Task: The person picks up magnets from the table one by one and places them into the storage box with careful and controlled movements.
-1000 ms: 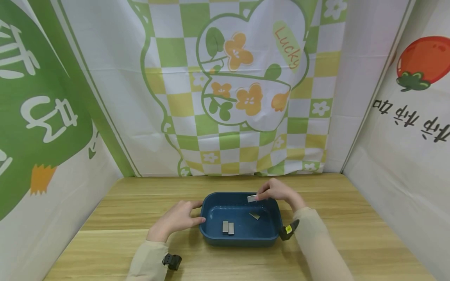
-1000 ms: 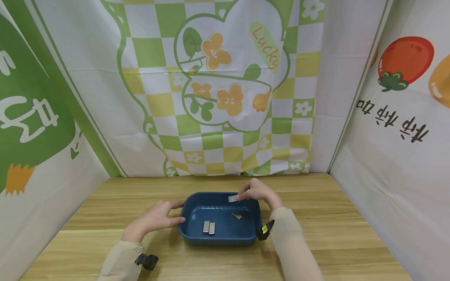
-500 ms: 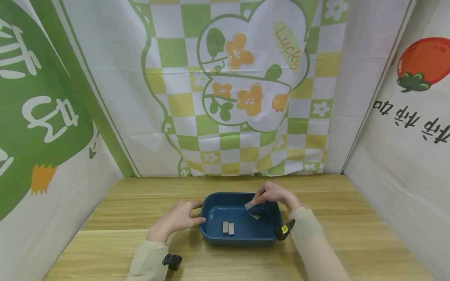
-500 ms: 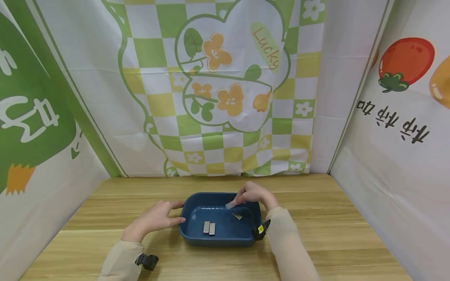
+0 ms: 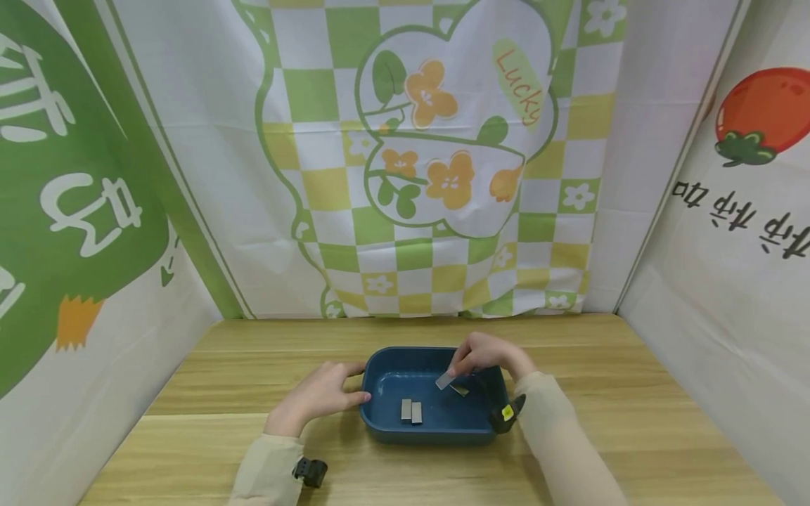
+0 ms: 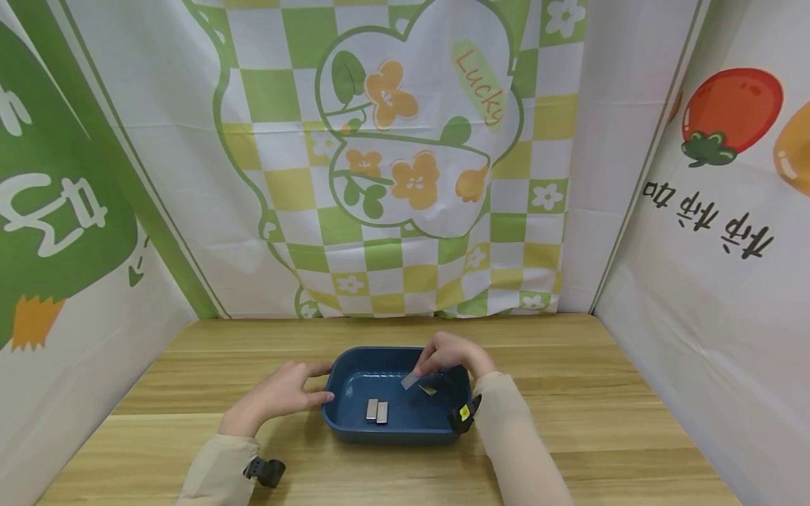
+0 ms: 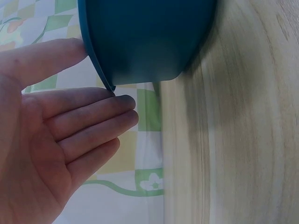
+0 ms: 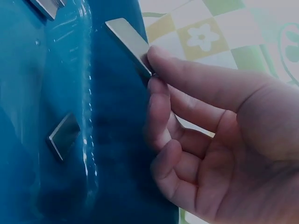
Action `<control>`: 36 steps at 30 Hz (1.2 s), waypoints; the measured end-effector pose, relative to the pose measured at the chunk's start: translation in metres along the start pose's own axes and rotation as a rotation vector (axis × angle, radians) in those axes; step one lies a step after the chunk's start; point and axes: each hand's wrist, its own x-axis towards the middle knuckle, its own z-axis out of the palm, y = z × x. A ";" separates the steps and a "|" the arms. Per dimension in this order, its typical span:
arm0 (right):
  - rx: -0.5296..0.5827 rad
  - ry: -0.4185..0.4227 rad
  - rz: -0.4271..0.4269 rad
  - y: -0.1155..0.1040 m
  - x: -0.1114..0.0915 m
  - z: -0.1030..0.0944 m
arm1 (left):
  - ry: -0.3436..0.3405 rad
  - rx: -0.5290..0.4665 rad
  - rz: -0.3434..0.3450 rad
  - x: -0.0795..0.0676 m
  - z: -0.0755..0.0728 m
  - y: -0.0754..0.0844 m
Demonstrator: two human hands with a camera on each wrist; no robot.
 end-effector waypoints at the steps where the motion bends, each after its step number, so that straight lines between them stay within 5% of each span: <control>1: -0.009 -0.011 -0.005 0.000 0.001 0.000 | 0.001 0.001 0.000 0.000 0.000 0.000; 16: -0.071 -0.120 0.016 -0.006 0.003 0.003 | 0.000 0.004 0.005 0.002 0.000 0.001; 36: -0.004 0.041 0.018 0.003 -0.014 -0.015 | 0.002 0.006 0.002 0.002 0.000 -0.001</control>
